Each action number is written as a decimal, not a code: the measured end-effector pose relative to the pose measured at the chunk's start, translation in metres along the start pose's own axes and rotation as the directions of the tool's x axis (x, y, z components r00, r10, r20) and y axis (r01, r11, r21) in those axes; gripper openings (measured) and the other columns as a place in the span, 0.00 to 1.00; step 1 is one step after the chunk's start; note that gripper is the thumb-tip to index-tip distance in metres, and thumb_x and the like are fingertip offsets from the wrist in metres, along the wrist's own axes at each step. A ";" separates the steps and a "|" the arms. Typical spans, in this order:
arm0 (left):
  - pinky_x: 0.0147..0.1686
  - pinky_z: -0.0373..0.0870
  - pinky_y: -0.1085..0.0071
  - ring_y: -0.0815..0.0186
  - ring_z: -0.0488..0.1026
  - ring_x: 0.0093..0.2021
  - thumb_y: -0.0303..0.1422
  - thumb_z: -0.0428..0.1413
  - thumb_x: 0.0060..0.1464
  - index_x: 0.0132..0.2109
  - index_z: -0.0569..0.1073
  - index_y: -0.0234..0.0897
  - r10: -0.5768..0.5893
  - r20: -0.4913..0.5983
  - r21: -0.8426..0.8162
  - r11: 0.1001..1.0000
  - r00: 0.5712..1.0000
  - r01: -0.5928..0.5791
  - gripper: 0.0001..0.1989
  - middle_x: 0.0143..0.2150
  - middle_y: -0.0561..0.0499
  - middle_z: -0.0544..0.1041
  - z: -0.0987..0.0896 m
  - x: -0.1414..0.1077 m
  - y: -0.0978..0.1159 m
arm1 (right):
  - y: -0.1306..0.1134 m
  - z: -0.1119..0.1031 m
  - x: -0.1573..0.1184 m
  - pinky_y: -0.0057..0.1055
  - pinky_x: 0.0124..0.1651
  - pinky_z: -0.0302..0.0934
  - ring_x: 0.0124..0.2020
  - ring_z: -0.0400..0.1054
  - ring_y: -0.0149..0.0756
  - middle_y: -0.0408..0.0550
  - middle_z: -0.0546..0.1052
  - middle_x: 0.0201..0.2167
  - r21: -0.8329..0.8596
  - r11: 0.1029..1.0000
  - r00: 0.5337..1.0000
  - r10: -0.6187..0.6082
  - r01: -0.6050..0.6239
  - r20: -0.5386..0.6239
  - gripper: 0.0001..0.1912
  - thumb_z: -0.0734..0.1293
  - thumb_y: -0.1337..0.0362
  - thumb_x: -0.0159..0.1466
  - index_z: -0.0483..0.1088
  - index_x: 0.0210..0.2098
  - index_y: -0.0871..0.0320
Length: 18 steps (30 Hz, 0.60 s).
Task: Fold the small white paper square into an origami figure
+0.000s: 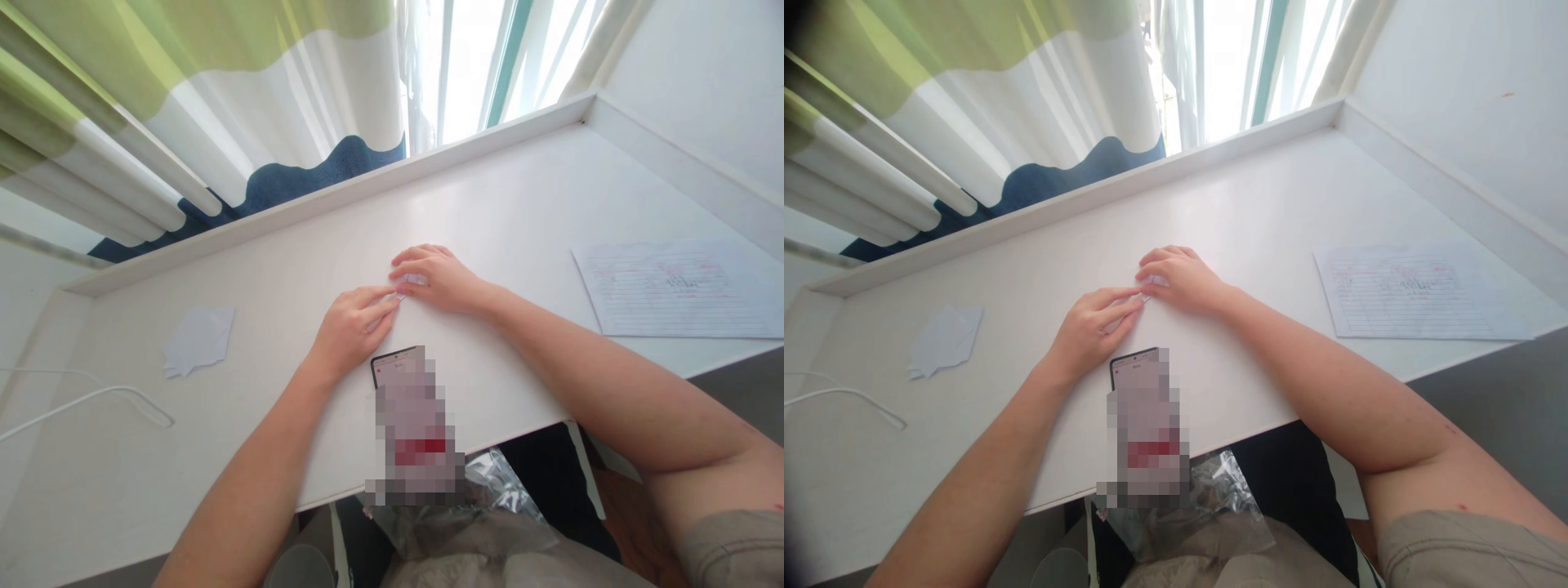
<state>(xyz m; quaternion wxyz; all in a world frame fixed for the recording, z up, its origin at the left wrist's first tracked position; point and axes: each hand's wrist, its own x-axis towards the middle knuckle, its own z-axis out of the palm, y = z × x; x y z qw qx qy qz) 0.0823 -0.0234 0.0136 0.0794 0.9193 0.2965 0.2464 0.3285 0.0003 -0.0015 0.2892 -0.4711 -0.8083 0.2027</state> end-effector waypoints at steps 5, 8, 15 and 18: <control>0.57 0.78 0.53 0.54 0.83 0.58 0.32 0.55 0.74 0.54 0.85 0.41 0.015 0.021 0.031 0.999 1.000 -0.015 0.13 0.55 0.44 0.88 0.002 0.001 0.000 | 0.005 0.003 0.002 0.52 0.69 0.60 0.60 0.75 0.50 0.54 0.84 0.57 0.063 0.998 0.999 0.003 0.000 -0.037 0.14 0.70 0.62 0.71 0.83 0.54 0.54; 0.55 0.78 0.55 0.55 0.83 0.57 0.33 0.55 0.75 0.54 0.85 0.42 0.011 0.029 0.052 0.999 1.000 -0.012 0.13 0.54 0.45 0.88 0.003 0.003 0.001 | 0.003 0.000 0.002 0.52 0.68 0.61 0.59 0.75 0.51 0.54 0.84 0.56 0.064 0.998 0.997 0.000 0.005 -0.072 0.13 0.70 0.60 0.71 0.83 0.52 0.53; 0.53 0.76 0.55 0.55 0.82 0.57 0.32 0.54 0.75 0.52 0.85 0.43 0.008 0.048 0.083 0.996 0.999 -0.012 0.13 0.55 0.46 0.87 0.003 0.005 0.003 | -0.004 -0.026 -0.005 0.53 0.64 0.60 0.56 0.71 0.52 0.50 0.84 0.51 0.016 0.992 0.992 -0.121 0.122 -0.019 0.10 0.69 0.60 0.72 0.84 0.40 0.48; 0.54 0.75 0.54 0.54 0.81 0.59 0.32 0.54 0.75 0.52 0.85 0.43 0.011 0.053 0.100 0.995 0.999 -0.016 0.13 0.56 0.46 0.87 0.003 0.005 0.005 | 0.004 -0.028 -0.006 0.53 0.64 0.60 0.56 0.72 0.52 0.50 0.85 0.50 0.021 0.990 0.988 -0.143 0.142 0.065 0.10 0.70 0.59 0.72 0.85 0.42 0.49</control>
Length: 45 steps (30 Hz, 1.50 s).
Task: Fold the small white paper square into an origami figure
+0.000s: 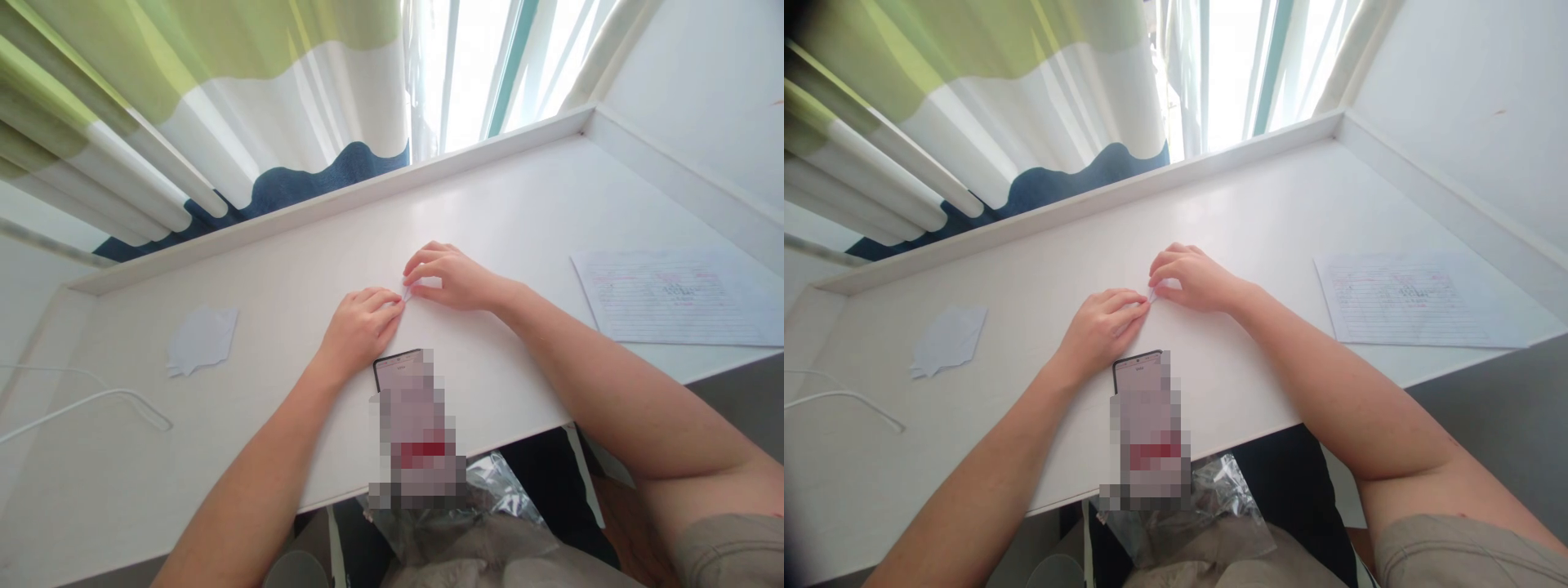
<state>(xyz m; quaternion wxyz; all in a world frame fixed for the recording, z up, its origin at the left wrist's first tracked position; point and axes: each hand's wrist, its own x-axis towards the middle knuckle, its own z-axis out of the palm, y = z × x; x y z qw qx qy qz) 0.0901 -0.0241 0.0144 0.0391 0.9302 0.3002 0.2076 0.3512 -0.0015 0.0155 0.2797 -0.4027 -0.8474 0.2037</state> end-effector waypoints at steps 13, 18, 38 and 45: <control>0.58 0.75 0.54 0.55 0.82 0.60 0.31 0.55 0.74 0.51 0.85 0.42 0.010 0.013 -0.026 1.000 1.000 -0.010 0.12 0.57 0.48 0.87 0.001 -0.001 -0.002 | 0.011 0.002 0.003 0.48 0.62 0.62 0.54 0.74 0.49 0.53 0.84 0.50 -0.010 0.998 0.998 0.065 -0.065 0.017 0.08 0.69 0.61 0.72 0.81 0.41 0.53; 0.58 0.76 0.54 0.55 0.82 0.60 0.31 0.55 0.74 0.51 0.85 0.41 -0.008 0.014 -0.047 0.999 1.000 0.009 0.13 0.56 0.48 0.88 0.001 0.000 0.001 | 0.010 0.005 0.010 0.51 0.62 0.62 0.54 0.72 0.53 0.56 0.82 0.49 -0.069 0.981 0.983 0.182 -0.182 -0.009 0.08 0.67 0.62 0.71 0.79 0.40 0.55; 0.61 0.78 0.51 0.53 0.81 0.61 0.32 0.54 0.75 0.54 0.85 0.42 -0.064 0.046 -0.144 0.987 0.997 0.070 0.14 0.55 0.47 0.88 0.001 -0.001 -0.002 | -0.011 0.012 -0.001 0.63 0.72 0.57 0.69 0.64 0.65 0.62 0.71 0.69 -0.124 0.953 0.958 0.283 -0.277 0.036 0.46 0.70 0.40 0.68 0.54 0.78 0.52; 0.60 0.78 0.53 0.54 0.82 0.62 0.32 0.54 0.75 0.54 0.85 0.41 -0.051 0.041 -0.149 0.987 0.998 0.056 0.14 0.55 0.47 0.88 0.002 -0.003 -0.003 | 0.003 0.013 -0.003 0.66 0.75 0.54 0.73 0.59 0.68 0.67 0.66 0.73 -0.131 0.908 0.917 0.393 -0.399 -0.069 0.50 0.68 0.49 0.67 0.47 0.80 0.60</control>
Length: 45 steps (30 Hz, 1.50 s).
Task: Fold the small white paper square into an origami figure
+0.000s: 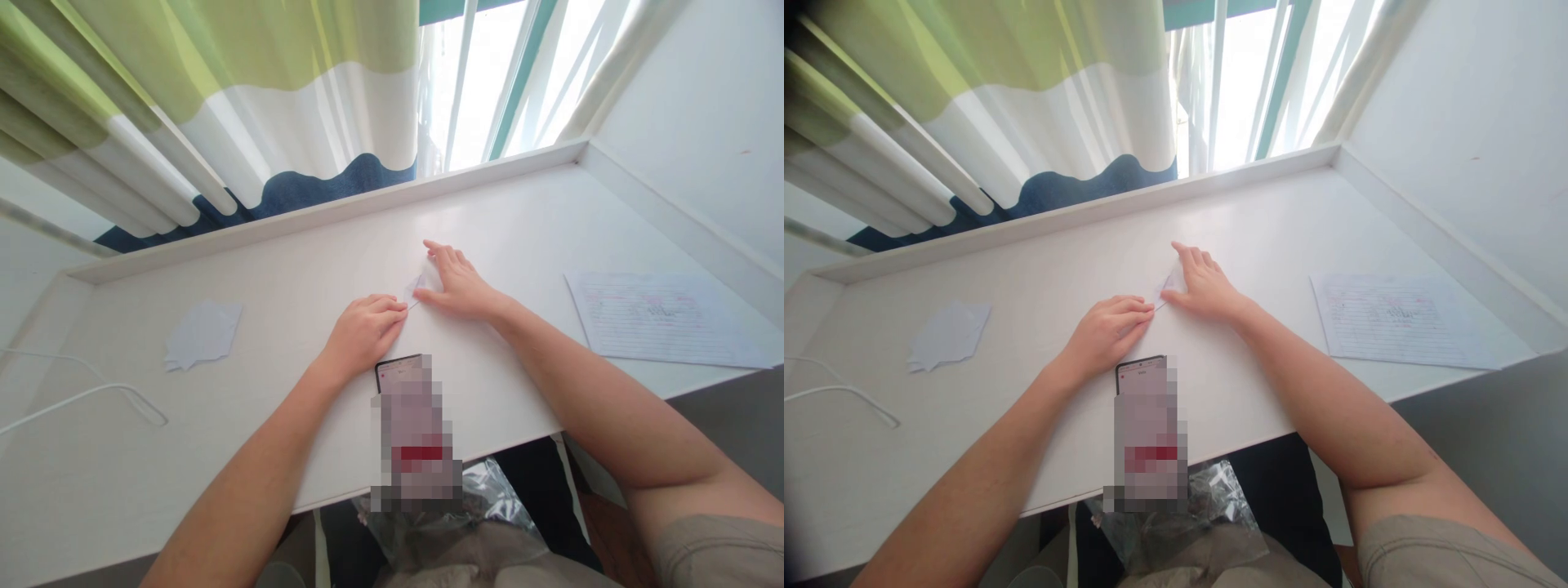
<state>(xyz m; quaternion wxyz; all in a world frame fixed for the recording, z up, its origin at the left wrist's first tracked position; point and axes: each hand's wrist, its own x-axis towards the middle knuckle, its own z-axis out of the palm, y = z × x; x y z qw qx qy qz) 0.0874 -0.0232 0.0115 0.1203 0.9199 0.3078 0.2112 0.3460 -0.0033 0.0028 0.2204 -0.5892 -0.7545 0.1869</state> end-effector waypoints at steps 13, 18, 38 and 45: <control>0.73 0.71 0.49 0.54 0.73 0.74 0.29 0.49 0.76 0.53 0.82 0.39 0.049 0.024 -0.008 0.999 0.999 -0.049 0.15 0.66 0.46 0.83 0.003 0.005 0.002 | -0.004 -0.004 0.003 0.64 0.72 0.58 0.69 0.64 0.65 0.67 0.71 0.69 -0.101 0.992 0.995 0.075 -0.081 -0.066 0.39 0.63 0.48 0.71 0.57 0.76 0.60; 0.74 0.72 0.50 0.55 0.78 0.70 0.29 0.49 0.76 0.55 0.81 0.34 0.060 0.045 -0.063 0.996 0.997 -0.057 0.15 0.66 0.40 0.82 0.005 0.007 0.000 | -0.018 0.008 0.004 0.65 0.75 0.53 0.74 0.59 0.68 0.67 0.66 0.74 -0.189 0.970 0.986 0.134 -0.150 -0.095 0.46 0.64 0.39 0.70 0.56 0.77 0.59; 0.76 0.70 0.49 0.55 0.76 0.71 0.30 0.49 0.76 0.54 0.80 0.36 0.048 0.062 -0.094 0.995 0.997 -0.042 0.14 0.65 0.40 0.82 0.006 0.006 -0.001 | -0.008 0.000 0.014 0.66 0.72 0.55 0.71 0.62 0.64 0.64 0.68 0.72 -0.198 0.948 0.964 0.224 -0.249 -0.142 0.30 0.52 0.53 0.78 0.67 0.72 0.55; 0.76 0.69 0.47 0.55 0.76 0.71 0.30 0.48 0.76 0.54 0.80 0.36 0.047 0.076 -0.088 0.995 0.996 -0.040 0.15 0.66 0.41 0.82 0.003 0.007 0.000 | -0.008 0.003 0.010 0.64 0.75 0.52 0.72 0.61 0.63 0.62 0.70 0.72 -0.145 0.978 0.980 0.126 -0.148 -0.153 0.36 0.56 0.39 0.76 0.66 0.73 0.53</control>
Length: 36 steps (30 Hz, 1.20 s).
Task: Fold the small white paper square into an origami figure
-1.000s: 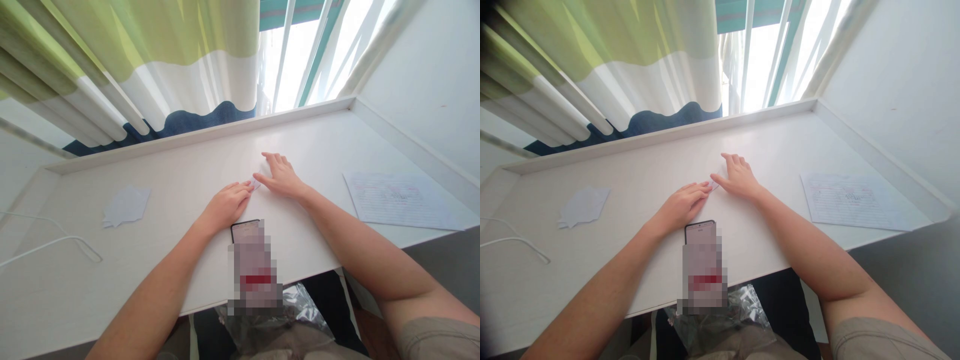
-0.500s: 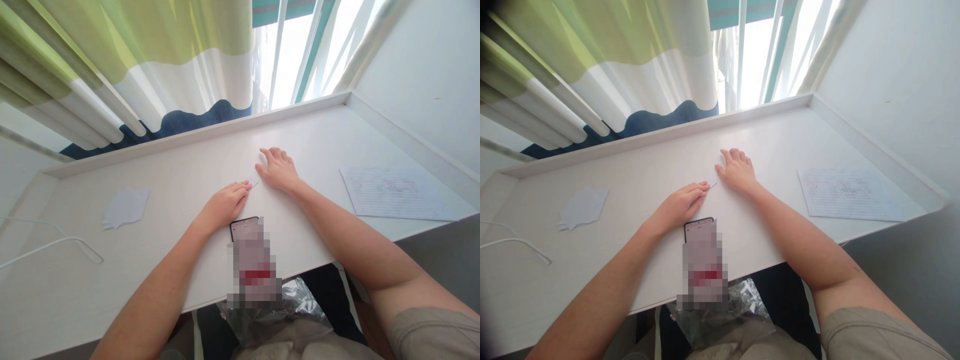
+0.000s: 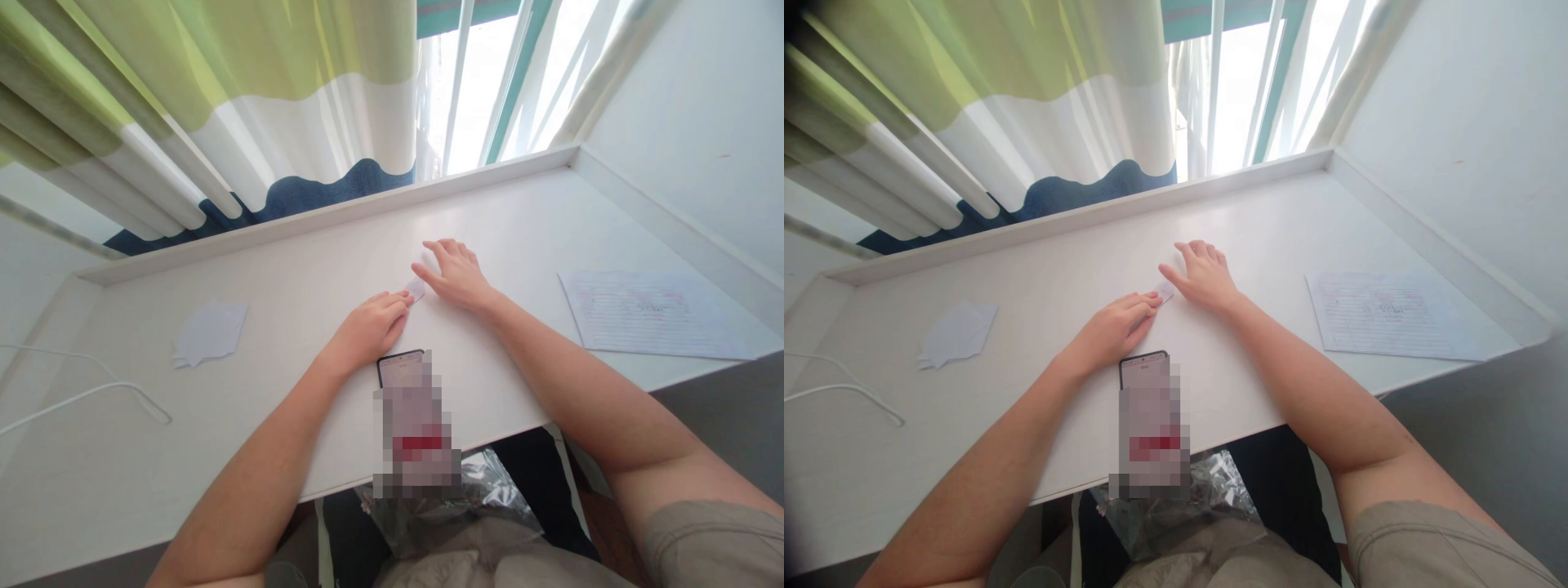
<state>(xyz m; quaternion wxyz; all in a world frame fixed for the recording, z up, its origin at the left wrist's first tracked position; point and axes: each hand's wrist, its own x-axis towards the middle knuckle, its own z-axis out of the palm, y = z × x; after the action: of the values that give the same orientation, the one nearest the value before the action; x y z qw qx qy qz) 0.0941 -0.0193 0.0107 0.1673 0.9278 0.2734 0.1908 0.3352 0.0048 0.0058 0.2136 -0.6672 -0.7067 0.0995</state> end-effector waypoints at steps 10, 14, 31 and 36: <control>0.69 0.73 0.44 0.48 0.69 0.73 0.32 0.54 0.73 0.44 0.84 0.42 0.010 -0.094 0.152 0.988 0.996 0.005 0.12 0.61 0.43 0.81 -0.007 -0.002 -0.001 | -0.002 -0.003 0.000 0.64 0.76 0.50 0.73 0.59 0.66 0.60 0.68 0.72 -0.054 0.998 0.997 -0.016 0.020 0.072 0.32 0.63 0.42 0.73 0.70 0.70 0.50; 0.65 0.74 0.44 0.46 0.71 0.67 0.34 0.56 0.72 0.44 0.85 0.43 -0.025 -0.113 0.219 0.975 0.993 0.049 0.12 0.56 0.42 0.80 -0.008 -0.004 0.002 | -0.003 -0.005 0.001 0.63 0.76 0.50 0.72 0.60 0.66 0.59 0.69 0.72 -0.035 0.999 0.997 -0.002 0.005 0.072 0.31 0.64 0.42 0.73 0.72 0.69 0.49; 0.76 0.63 0.49 0.55 0.75 0.72 0.29 0.51 0.73 0.62 0.79 0.42 0.026 0.061 0.159 0.987 0.998 -0.035 0.18 0.65 0.46 0.83 -0.014 -0.003 0.001 | -0.001 -0.002 0.003 0.63 0.75 0.51 0.72 0.60 0.65 0.60 0.70 0.71 -0.016 1.000 0.999 -0.018 0.019 0.044 0.31 0.66 0.43 0.72 0.73 0.68 0.51; 0.80 0.57 0.46 0.51 0.67 0.77 0.29 0.50 0.73 0.70 0.76 0.43 0.023 0.055 0.235 0.971 0.998 -0.035 0.23 0.66 0.47 0.82 -0.013 -0.008 0.001 | -0.001 -0.003 0.002 0.63 0.75 0.52 0.72 0.61 0.64 0.59 0.71 0.71 -0.011 1.000 0.999 -0.029 0.029 0.029 0.30 0.66 0.43 0.72 0.74 0.67 0.49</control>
<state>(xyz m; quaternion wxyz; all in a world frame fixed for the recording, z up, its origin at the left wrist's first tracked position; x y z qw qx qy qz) 0.0823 -0.0223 0.0203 0.0601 0.9497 0.2759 0.1355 0.3356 0.0065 0.0087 0.2008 -0.6565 -0.7199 0.1018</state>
